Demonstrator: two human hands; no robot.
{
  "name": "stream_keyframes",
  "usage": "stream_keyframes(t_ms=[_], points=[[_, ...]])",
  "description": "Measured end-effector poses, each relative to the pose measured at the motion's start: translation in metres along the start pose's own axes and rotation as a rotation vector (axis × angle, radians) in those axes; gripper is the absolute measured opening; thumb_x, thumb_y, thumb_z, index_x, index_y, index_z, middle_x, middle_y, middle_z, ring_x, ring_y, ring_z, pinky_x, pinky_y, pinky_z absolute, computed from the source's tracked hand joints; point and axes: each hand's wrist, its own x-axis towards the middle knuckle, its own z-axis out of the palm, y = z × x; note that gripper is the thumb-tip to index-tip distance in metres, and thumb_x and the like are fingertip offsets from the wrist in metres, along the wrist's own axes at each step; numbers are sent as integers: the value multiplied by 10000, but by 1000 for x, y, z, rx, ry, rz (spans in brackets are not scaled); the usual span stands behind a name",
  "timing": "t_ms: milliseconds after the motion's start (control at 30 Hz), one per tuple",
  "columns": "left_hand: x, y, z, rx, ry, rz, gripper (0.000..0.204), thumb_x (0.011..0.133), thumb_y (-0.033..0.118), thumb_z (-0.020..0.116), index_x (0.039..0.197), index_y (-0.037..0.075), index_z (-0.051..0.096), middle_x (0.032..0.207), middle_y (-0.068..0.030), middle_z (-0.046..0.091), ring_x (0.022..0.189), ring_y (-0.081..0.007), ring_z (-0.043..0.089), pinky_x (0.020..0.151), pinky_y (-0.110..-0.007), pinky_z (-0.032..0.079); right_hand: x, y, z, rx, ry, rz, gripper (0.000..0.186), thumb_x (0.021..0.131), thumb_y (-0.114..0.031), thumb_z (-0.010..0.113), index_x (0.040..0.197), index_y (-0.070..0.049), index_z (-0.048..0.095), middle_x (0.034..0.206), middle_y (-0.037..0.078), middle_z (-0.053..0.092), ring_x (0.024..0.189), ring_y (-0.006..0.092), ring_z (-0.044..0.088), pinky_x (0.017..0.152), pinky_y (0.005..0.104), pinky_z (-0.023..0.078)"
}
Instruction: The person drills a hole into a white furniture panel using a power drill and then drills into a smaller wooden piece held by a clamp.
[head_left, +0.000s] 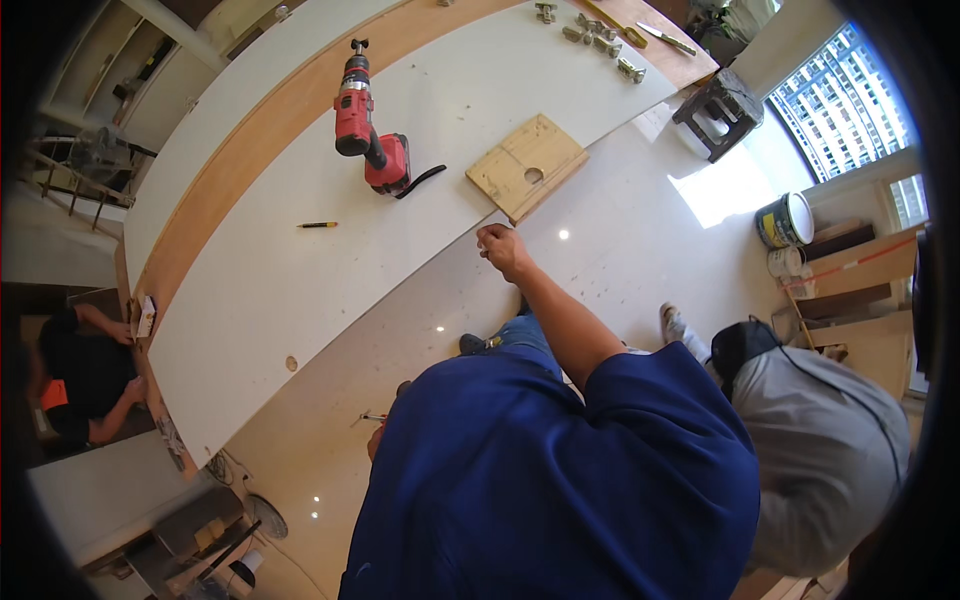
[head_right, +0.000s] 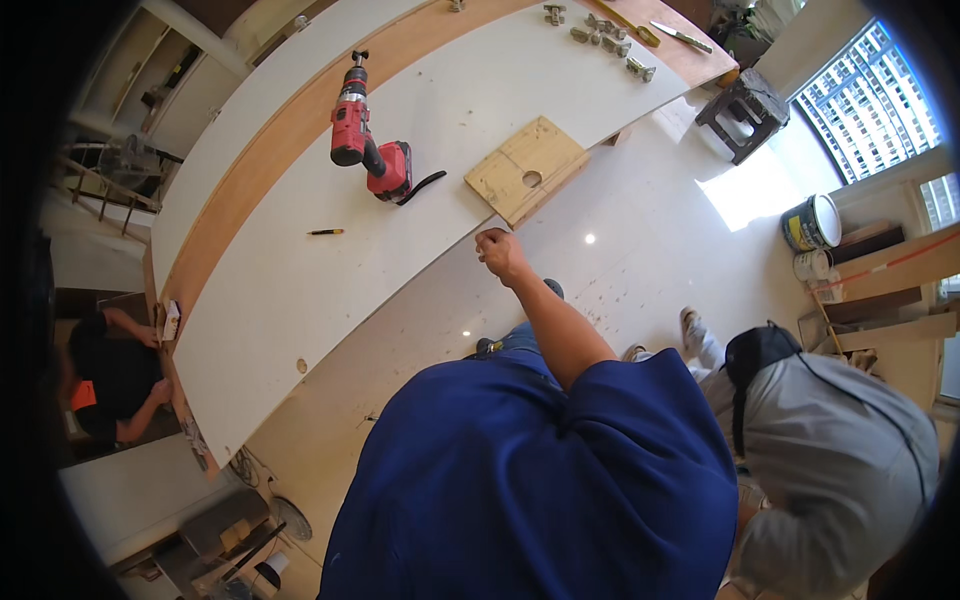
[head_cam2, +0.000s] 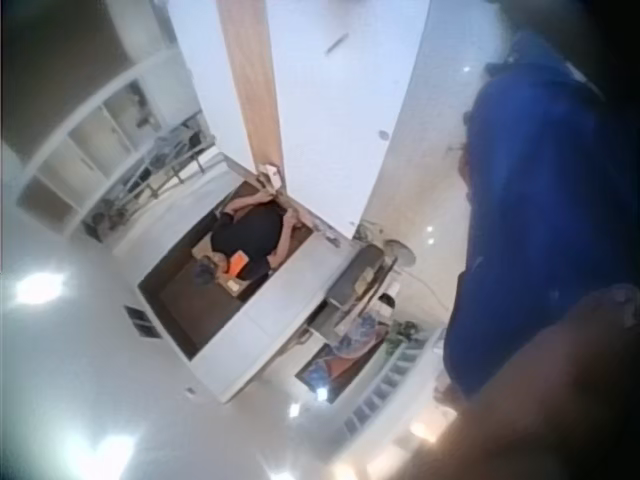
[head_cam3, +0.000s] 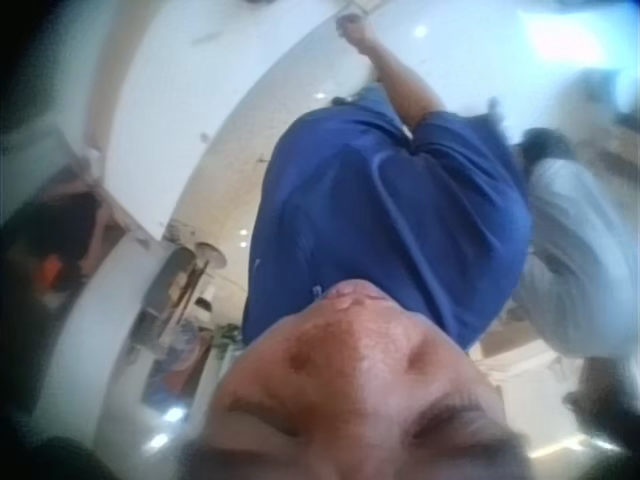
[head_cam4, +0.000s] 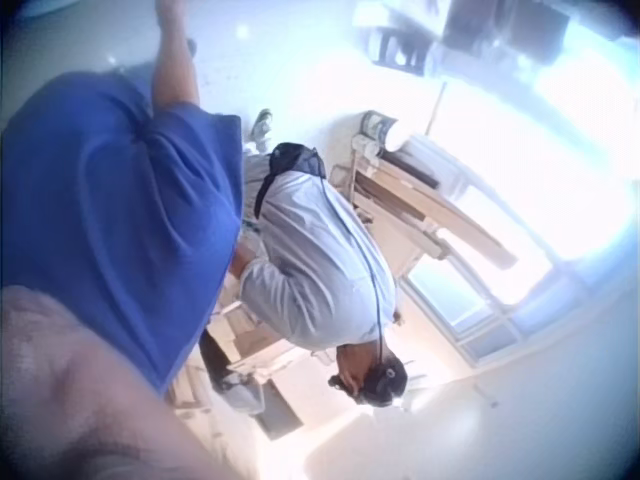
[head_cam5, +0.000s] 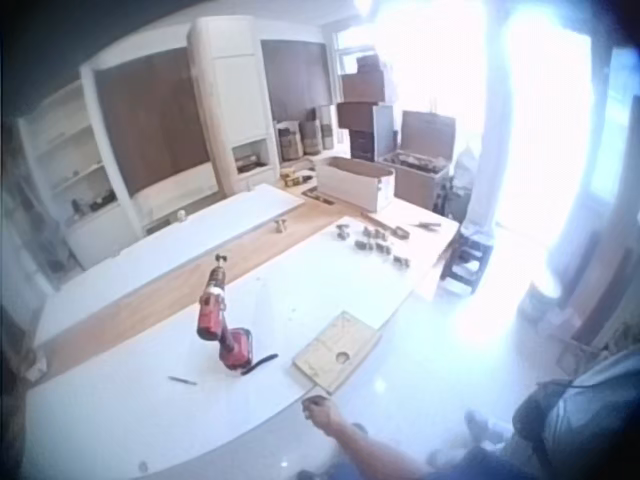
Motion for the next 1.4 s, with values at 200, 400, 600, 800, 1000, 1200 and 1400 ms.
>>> stream_keyframes(t_ms=[200, 400, 600, 800, 1000, 1200, 1400], points=[[5, 1, 8, 0, -8, -3, 231, 877, 225, 679, 1000, 32, 706, 757, -71, 678, 666, -176, 623, 623, -332, 496, 23, 21, 0, -279, 118, -195, 312, 910, -271, 592, 1004, 20, 652, 803, 86, 648, 670, 178, 612, 646, 317, 515], [8, -4, 17, 9, -3, -17, 226, 878, 220, 675, 996, 29, 704, 758, -71, 678, 663, -177, 623, 622, -333, 497, 30, 43, -4, -317, 118, -141, 270, 893, -246, 588, 982, 1, 653, 807, 117, 659, 655, 191, 625, 611, 332, 513], [4, -19, 22, 21, -3, -36, 222, 879, 215, 672, 992, 26, 703, 760, -70, 678, 660, -177, 623, 621, -334, 499, -16, 101, -35, -162, 173, 175, 275, 888, -283, 620, 967, -22, 655, 899, 102, 674, 687, 233, 639, 607, 360, 522], [-3, -36, 23, 49, 5, -53, 218, 880, 210, 668, 988, 23, 701, 761, -70, 678, 657, -178, 623, 620, -334, 500, -5, 10, -87, 690, 376, 156, 566, 867, -386, 675, 1304, -81, 486, 1254, 120, 525, 1096, 256, 523, 940, 436, 443], [15, -21, 27, 68, -17, -59, 202, 881, 193, 654, 972, 17, 696, 762, -67, 676, 643, -177, 621, 613, -334, 502, 20, -45, -106, 493, 257, 89, 455, 886, -315, 676, 1231, -58, 528, 1132, 128, 544, 984, 250, 567, 893, 390, 484], [10, 74, 22, -236, 61, -317, 143, 877, 124, 580, 874, 7, 663, 710, -51, 644, 572, -155, 591, 559, -332, 494, -5, -34, -55, 610, 143, 201, 339, 881, -222, 698, 1074, 8, 540, 988, 93, 577, 866, 212, 587, 835, 334, 523], [9, 51, 39, -380, 94, -200, 163, 882, 152, 604, 826, 6, 651, 643, -51, 618, 566, -153, 585, 548, -326, 472, -6, -36, -44, 626, 38, 299, 395, 897, -181, 673, 1211, -47, 475, 1086, 76, 588, 970, 221, 589, 930, 385, 481]])
